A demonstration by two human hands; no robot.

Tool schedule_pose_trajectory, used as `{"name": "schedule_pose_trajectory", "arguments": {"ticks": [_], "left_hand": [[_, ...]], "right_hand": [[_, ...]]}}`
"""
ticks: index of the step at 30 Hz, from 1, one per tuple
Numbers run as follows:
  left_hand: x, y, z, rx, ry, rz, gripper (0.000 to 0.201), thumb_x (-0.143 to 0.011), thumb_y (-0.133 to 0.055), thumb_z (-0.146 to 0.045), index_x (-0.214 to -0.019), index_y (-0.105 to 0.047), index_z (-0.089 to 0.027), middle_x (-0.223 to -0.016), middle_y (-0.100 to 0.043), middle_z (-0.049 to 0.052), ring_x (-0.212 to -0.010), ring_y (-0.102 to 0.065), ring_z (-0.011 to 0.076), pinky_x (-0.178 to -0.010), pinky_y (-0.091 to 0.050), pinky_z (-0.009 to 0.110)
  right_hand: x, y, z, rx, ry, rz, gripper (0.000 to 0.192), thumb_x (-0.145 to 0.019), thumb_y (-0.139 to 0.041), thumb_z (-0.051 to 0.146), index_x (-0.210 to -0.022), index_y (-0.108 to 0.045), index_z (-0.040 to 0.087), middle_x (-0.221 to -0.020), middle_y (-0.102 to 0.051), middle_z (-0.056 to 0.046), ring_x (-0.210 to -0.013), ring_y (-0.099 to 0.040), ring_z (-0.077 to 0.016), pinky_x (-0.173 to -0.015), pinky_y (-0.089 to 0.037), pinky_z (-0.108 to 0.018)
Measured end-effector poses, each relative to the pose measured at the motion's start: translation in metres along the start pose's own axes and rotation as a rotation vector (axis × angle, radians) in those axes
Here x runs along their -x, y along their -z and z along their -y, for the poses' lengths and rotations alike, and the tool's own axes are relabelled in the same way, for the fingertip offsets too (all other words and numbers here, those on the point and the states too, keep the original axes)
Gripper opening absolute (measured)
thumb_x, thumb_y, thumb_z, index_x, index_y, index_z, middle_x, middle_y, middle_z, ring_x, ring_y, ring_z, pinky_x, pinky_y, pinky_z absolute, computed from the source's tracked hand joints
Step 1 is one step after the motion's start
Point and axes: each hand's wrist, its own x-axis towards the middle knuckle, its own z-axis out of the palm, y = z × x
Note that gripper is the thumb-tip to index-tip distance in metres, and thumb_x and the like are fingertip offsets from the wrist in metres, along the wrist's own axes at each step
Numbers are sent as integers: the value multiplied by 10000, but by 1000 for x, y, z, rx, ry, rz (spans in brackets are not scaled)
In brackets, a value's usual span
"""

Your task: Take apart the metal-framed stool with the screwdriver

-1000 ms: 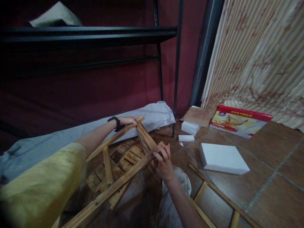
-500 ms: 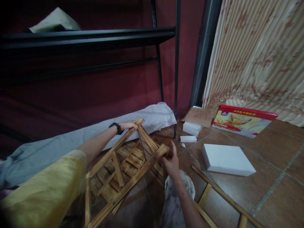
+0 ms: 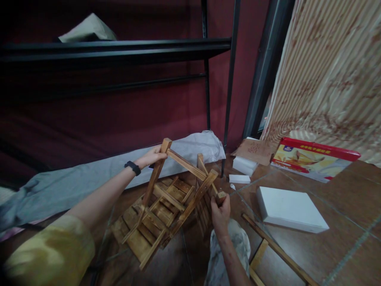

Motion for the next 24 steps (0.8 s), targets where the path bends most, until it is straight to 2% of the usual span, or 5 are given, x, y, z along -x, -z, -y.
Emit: {"name": "schedule_pose_trajectory", "arguments": {"ticks": [6, 12, 15, 18, 24], "left_hand": [[41, -6, 16, 63, -116, -202, 195, -647, -559, -266, -805, -508, -163, -716, -521, -24, -657, -480, 119, -599, -396, 231], [73, -18, 47, 67, -121, -263, 271, -657, -582, -252, -906, -555, -147, -803, -575, -2, -746, -522, 147, -693, -430, 263], [87, -27, 64, 69, -90, -293, 230, -659, -572, -230, -872, -559, -144, -787, -568, 1, -733, -513, 145, -680, -426, 258], [97, -35, 76, 73, -95, -330, 215, -669, -575, -222, -869, -560, -143, -795, -561, 6, -738, -508, 142, -693, -422, 254], [109, -36, 85, -17, -68, -502, 237, -671, -626, -236, -895, -586, -168, -866, -553, 25, -844, -506, 165, -779, -403, 272]], "right_hand": [[19, -11, 7, -35, 7, 77, 294, -792, -580, 370, -1014, -516, 187, -922, -592, -33, -855, -546, -178, -803, -426, -324], [19, -4, 43, -5, 161, 201, 668, -733, -654, 358, -1315, -360, 220, -1231, -495, -92, -1116, -482, -226, -939, -397, -398], [12, 0, 61, 65, 258, 319, 482, -765, -627, 361, -1211, -496, 235, -1174, -519, -76, -1099, -487, -225, -946, -393, -407], [7, -2, 68, 141, 289, 349, 259, -804, -588, 378, -1012, -607, 225, -1039, -549, -63, -1003, -520, -213, -895, -416, -389], [19, -14, 69, 191, 313, 331, 235, -822, -562, 385, -979, -583, 211, -983, -534, -59, -956, -514, -207, -864, -414, -381]]}}
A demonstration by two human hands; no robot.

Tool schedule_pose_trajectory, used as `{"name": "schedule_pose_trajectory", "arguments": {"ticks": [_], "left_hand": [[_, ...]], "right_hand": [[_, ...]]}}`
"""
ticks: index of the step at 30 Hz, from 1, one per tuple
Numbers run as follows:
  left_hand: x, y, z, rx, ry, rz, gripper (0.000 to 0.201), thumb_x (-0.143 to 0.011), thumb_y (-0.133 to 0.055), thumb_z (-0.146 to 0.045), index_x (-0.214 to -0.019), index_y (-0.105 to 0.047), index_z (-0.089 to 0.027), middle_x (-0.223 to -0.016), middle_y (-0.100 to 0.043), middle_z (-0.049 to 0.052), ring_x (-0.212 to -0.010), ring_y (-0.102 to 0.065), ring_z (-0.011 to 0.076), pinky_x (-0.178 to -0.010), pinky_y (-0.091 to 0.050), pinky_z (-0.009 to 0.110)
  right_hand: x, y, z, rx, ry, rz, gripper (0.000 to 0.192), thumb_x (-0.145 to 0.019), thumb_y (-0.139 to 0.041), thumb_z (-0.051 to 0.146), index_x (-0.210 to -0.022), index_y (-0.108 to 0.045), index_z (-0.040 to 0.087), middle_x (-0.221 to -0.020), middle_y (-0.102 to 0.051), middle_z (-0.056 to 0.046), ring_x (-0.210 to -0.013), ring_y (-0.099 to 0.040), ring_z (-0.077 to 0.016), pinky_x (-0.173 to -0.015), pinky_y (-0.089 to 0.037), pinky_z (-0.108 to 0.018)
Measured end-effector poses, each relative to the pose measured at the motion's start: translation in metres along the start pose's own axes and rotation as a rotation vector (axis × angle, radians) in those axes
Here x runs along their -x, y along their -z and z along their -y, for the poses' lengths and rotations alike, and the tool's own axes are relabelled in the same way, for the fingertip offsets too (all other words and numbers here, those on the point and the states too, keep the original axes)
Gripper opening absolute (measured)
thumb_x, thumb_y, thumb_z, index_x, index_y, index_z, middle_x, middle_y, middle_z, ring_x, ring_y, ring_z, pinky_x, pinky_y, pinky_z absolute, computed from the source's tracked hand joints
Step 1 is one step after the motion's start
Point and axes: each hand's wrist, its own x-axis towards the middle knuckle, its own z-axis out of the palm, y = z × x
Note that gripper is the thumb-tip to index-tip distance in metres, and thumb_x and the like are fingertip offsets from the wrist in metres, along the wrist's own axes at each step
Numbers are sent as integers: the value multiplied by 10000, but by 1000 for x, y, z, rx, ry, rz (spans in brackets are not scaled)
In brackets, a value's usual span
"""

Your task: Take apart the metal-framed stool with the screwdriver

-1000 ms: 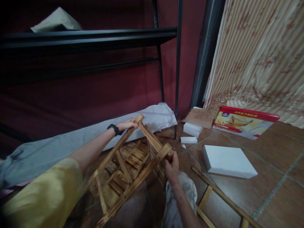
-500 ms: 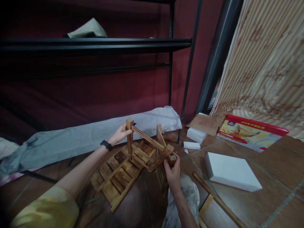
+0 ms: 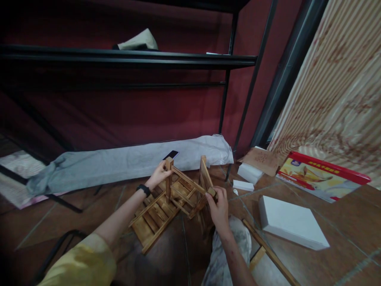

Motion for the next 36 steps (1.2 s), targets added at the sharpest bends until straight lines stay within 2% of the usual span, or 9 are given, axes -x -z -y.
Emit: {"name": "schedule_pose_trajectory", "arguments": {"ticks": [5, 8, 12, 14, 16, 19, 24, 30, 36], "left_hand": [[24, 6, 14, 41, 115, -172, 416, -582, -753, -310, -935, -579, -173, -845, -534, 7, -811, -498, 150, -745, -387, 263], [44, 7, 20, 122, 200, -204, 338, -666, -688, -325, -944, -565, -178, -708, -479, -40, -670, -463, 111, -658, -368, 241], [60, 5, 13, 262, 285, -252, 419, -678, -676, -326, -1029, -497, -184, -636, -448, -69, -590, -444, 100, -613, -355, 236], [60, 5, 7, 292, 315, -318, 464, -675, -683, -360, -1044, -466, -182, -649, -479, -60, -606, -469, 109, -626, -366, 244], [55, 5, 5, 282, 313, -359, 405, -704, -650, -401, -998, -483, -179, -669, -510, -40, -634, -490, 120, -648, -377, 255], [43, 5, 8, 271, 274, -332, 285, -743, -585, -426, -865, -527, -176, -691, -548, -12, -667, -513, 130, -674, -391, 261], [30, 5, 19, 171, 278, -291, 221, -781, -501, -383, -705, -524, -176, -620, -537, -12, -602, -492, 126, -628, -383, 254], [30, 13, 17, 57, 239, -208, 191, -793, -479, -343, -715, -543, -181, -595, -537, -20, -598, -505, 131, -614, -390, 251], [26, 14, 10, 136, 287, -225, 152, -794, -454, -273, -734, -548, -170, -565, -521, -19, -573, -506, 128, -623, -405, 247]], "right_hand": [[10, -13, 11, 5, 1, -30, 227, -842, -526, 395, -968, -561, 210, -957, -524, -54, -933, -504, -203, -840, -409, -372], [13, -18, 16, 3, 1, -33, 213, -844, -530, 389, -952, -553, 207, -942, -514, -45, -923, -498, -195, -833, -404, -356], [16, -24, 22, -7, -9, -42, 202, -849, -534, 378, -952, -548, 205, -945, -507, -45, -911, -496, -190, -819, -407, -345], [17, -25, 24, -11, -14, -41, 202, -847, -537, 381, -945, -550, 204, -935, -511, -44, -895, -497, -190, -803, -409, -341], [17, -27, 25, -22, -16, -33, 206, -847, -537, 386, -941, -554, 203, -922, -518, -43, -878, -501, -190, -788, -411, -338], [18, -28, 25, -42, -22, -28, 220, -841, -542, 399, -938, -561, 202, -909, -531, -41, -863, -506, -190, -782, -412, -338], [20, -31, 25, -73, -39, 6, 238, -836, -545, 415, -949, -562, 205, -904, -548, -37, -857, -513, -189, -763, -417, -330], [22, -34, 27, -90, -28, 0, 237, -841, -535, 413, -961, -570, 210, -905, -558, -44, -861, -516, -195, -777, -419, -341], [21, -34, 26, -82, -42, 23, 251, -831, -551, 424, -959, -577, 209, -882, -558, -36, -819, -511, -187, -727, -419, -320]]}}
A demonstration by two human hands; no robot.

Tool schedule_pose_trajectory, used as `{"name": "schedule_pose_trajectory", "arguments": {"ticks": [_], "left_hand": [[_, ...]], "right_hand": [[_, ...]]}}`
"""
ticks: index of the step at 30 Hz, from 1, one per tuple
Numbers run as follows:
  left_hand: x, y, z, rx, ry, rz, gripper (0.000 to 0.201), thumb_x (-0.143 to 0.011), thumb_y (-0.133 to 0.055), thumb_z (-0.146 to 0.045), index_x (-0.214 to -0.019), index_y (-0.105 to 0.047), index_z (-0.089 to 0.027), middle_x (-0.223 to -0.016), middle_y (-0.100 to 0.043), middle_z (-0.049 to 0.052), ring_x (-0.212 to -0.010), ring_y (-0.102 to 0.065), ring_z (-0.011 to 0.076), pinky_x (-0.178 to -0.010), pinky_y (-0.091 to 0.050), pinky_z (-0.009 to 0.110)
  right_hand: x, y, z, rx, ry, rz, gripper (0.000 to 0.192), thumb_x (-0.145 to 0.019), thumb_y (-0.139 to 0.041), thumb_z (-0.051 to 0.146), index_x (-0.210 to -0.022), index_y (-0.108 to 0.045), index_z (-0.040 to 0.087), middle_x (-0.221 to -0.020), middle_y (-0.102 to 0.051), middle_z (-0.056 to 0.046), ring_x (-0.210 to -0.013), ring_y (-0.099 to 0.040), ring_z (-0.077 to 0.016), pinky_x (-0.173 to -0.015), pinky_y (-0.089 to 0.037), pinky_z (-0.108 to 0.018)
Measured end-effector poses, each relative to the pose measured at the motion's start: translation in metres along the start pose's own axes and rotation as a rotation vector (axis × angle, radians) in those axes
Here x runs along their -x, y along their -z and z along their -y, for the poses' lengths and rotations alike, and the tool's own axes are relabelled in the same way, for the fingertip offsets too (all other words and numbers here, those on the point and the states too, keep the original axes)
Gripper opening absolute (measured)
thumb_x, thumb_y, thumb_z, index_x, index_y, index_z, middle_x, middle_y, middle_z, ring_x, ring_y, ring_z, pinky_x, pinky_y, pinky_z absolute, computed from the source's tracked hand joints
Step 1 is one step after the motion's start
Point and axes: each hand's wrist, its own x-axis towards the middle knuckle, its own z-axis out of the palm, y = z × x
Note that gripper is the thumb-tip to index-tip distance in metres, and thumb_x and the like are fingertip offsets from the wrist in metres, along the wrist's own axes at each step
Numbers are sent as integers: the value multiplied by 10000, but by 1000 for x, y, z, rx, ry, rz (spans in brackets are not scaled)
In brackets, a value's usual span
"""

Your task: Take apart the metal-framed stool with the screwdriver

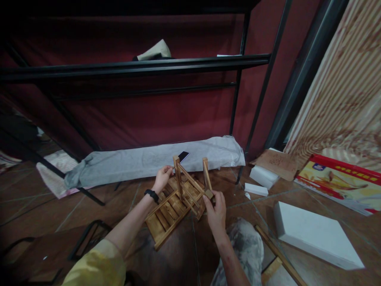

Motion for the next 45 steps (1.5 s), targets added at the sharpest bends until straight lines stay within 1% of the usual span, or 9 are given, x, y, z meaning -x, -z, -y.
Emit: {"name": "schedule_pose_trajectory", "arguments": {"ticks": [6, 9, 17, 19, 25, 31, 36, 41, 45], "left_hand": [[12, 10, -11, -497, -147, -23, 116, -841, -476, -286, -811, -559, -211, -733, -597, 41, -692, -550, 179, -642, -350, 266], [17, 14, -14, -589, -190, -13, 115, -850, -473, -279, -875, -569, -221, -834, -624, 72, -762, -572, 196, -653, -342, 268], [2, 0, -10, 37, 89, 14, 245, -800, -490, -372, -681, -548, -167, -567, -562, 13, -558, -517, 134, -601, -402, 251], [-1, 2, -11, 51, 110, 18, 177, -767, -529, -322, -684, -544, -166, -567, -561, 6, -554, -522, 131, -599, -412, 251], [-1, 9, -13, -280, -33, -46, 54, -728, -576, -248, -738, -582, -196, -706, -620, 28, -673, -568, 167, -630, -398, 268], [4, 12, -16, -16, 73, 62, 84, -711, -547, -246, -742, -577, -174, -583, -562, -7, -540, -505, 131, -548, -381, 243], [23, 42, -4, 147, 297, 293, 216, -661, -599, -307, -814, -617, -155, -527, -506, -33, -423, -376, 78, -448, -263, 205], [42, 77, 19, 362, 439, 82, 206, -623, -580, -260, -807, -581, -167, -595, -500, -36, -430, -367, 62, -410, -226, 186], [42, 66, 19, 580, 551, 49, 136, -590, -569, -206, -682, -476, -170, -550, -409, -53, -431, -360, 60, -387, -202, 183]], "right_hand": [[0, 1, -3, -24, -7, -5, 255, -823, -560, 425, -950, -580, 205, -865, -563, -29, -806, -511, -181, -720, -416, -312], [0, 1, -2, -27, -6, -22, 246, -826, -559, 418, -945, -579, 203, -875, -565, -33, -819, -513, -184, -734, -416, -318], [0, 1, 1, -40, -3, -6, 234, -829, -557, 418, -932, -570, 208, -877, -565, -33, -834, -517, -189, -746, -421, -325], [0, 2, 2, -43, -4, -4, 231, -832, -553, 417, -930, -570, 209, -879, -567, -36, -839, -518, -192, -744, -422, -327], [1, 1, 2, -42, 7, 2, 232, -835, -551, 413, -945, -573, 210, -893, -569, -41, -856, -524, -196, -759, -425, -333], [-1, 3, 0, -17, 19, -24, 237, -843, -539, 411, -963, -581, 211, -890, -560, -46, -840, -517, -198, -733, -424, -330], [-4, 7, -5, -14, 19, -47, 254, -835, -542, 428, -961, -591, 212, -864, -555, -43, -789, -512, -193, -696, -423, -323], [-4, 5, -9, -28, 20, -42, 251, -819, -566, 431, -948, -587, 217, -876, -560, -43, -823, -521, -202, -726, -426, -335], [-2, 3, -7, -34, 15, -17, 236, -824, -567, 413, -951, -582, 215, -888, -560, -40, -848, -524, -199, -758, -427, -339]]}}
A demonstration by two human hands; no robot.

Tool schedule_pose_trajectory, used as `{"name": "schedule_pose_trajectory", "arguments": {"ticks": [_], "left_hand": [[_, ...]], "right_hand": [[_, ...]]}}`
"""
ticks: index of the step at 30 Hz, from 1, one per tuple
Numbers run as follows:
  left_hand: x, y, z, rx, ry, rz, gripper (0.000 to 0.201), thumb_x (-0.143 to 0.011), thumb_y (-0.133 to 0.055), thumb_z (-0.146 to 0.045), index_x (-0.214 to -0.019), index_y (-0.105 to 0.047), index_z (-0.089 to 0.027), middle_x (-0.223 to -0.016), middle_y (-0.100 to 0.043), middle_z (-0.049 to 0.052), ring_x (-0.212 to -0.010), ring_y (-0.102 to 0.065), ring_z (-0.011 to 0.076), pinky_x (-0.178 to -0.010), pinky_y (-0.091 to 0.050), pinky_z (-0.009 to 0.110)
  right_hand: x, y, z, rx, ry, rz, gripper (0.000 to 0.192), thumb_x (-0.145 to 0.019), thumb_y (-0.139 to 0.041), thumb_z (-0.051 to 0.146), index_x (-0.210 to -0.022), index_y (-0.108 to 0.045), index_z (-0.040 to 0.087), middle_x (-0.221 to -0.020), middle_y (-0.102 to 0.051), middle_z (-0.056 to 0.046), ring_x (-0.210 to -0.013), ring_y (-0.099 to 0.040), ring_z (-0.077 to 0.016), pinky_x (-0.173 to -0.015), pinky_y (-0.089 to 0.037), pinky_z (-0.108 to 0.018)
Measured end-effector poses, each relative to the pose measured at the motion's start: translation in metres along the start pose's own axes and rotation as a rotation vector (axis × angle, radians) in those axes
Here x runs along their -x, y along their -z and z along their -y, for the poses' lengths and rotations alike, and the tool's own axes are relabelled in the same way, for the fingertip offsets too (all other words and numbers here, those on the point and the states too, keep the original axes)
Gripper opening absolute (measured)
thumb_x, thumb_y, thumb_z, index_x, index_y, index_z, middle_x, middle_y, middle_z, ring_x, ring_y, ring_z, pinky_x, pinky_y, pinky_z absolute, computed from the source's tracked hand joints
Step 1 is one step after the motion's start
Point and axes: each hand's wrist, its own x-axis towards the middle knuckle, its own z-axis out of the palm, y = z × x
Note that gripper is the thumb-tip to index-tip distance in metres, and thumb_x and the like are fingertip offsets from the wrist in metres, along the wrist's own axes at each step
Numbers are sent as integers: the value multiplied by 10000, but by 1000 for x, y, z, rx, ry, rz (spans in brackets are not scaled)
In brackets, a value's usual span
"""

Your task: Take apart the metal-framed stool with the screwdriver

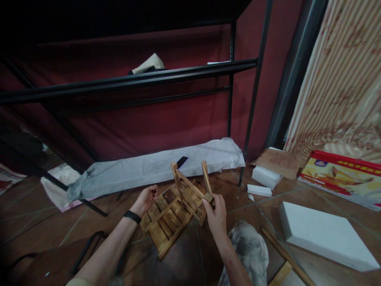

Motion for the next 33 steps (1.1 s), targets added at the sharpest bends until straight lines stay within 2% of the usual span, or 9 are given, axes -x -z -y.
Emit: {"name": "schedule_pose_trajectory", "arguments": {"ticks": [4, 7, 10, 15, 19, 21, 25, 29, 33], "left_hand": [[-11, -36, 6, -69, -86, -23, 247, -589, -663, -251, -688, -450, -175, -548, -379, -77, -430, -333, 46, -393, -196, 183], [-21, -59, 8, -194, -196, -89, 390, -573, -725, -315, -861, -499, -177, -582, -424, -86, -433, -336, 44, -412, -225, 188], [-31, -72, 9, -356, -322, -105, 494, -575, -725, -327, -1001, -528, -171, -642, -511, -58, -503, -435, 74, -498, -347, 211], [-55, -74, 14, -631, -502, -90, 293, -649, -632, -318, -885, -600, -147, -782, -620, 25, -729, -568, 176, -715, -452, 305], [-72, -66, 18, -781, -594, -81, 293, -706, -563, -298, -945, -603, -132, -932, -640, 74, -893, -586, 223, -844, -439, 354], [-74, -64, 16, -852, -601, -53, 305, -737, -535, -300, -983, -596, -129, -985, -637, 90, -940, -581, 231, -874, -429, 360], [-63, -65, 5, -1055, -609, -31, 306, -798, -481, -359, -992, -586, -147, -1003, -629, 94, -947, -577, 232, -833, -432, 345], [-38, -75, -18, -1300, -658, -167, 337, -834, -428, -455, -914, -577, -163, -891, -615, 81, -814, -578, 221, -684, -412, 307], [-9, -81, -49, -1475, -829, -256, 341, -838, -422, -493, -804, -554, -181, -821, -580, 60, -754, -549, 196, -614, -344, 277]], "right_hand": [[1, -1, 4, -14, -7, 5, 229, -828, -561, 406, -955, -579, 216, -886, -562, -37, -843, -526, -195, -752, -432, -333], [2, -3, 6, -32, -10, 4, 223, -820, -568, 397, -950, -583, 217, -882, -570, -35, -830, -533, -189, -735, -440, -320], [5, -7, 9, -38, -13, 6, 208, -818, -570, 378, -949, -587, 217, -889, -580, -35, -834, -542, -187, -739, -444, -317], [12, -10, 7, -87, -33, 53, 237, -820, -558, 316, -1036, -552, 220, -982, -583, -46, -911, -552, -189, -801, -454, -327], [19, -6, -6, -147, -72, 81, 439, -796, -559, 246, -1218, -443, 220, -1173, -535, -65, -1076, -520, -195, -937, -417, -350], [20, -1, -15, -154, -76, 120, 475, -784, -559, 231, -1240, -429, 221, -1204, -523, -66, -1113, -506, -199, -971, -398, -358], [20, 10, -35, -130, -86, 221, 418, -776, -552, 217, -1187, -472, 212, -1154, -551, -61, -1086, -526, -202, -959, -409, -355], [24, 15, -54, -85, -149, 206, 385, -772, -557, 233, -1148, -484, 194, -1085, -583, -60, -1028, -553, -206, -924, -427, -362], [29, 14, -71, -81, -210, 173, 340, -770, -549, 239, -1103, -501, 191, -1060, -600, -53, -1000, -566, -200, -901, -437, -356]]}}
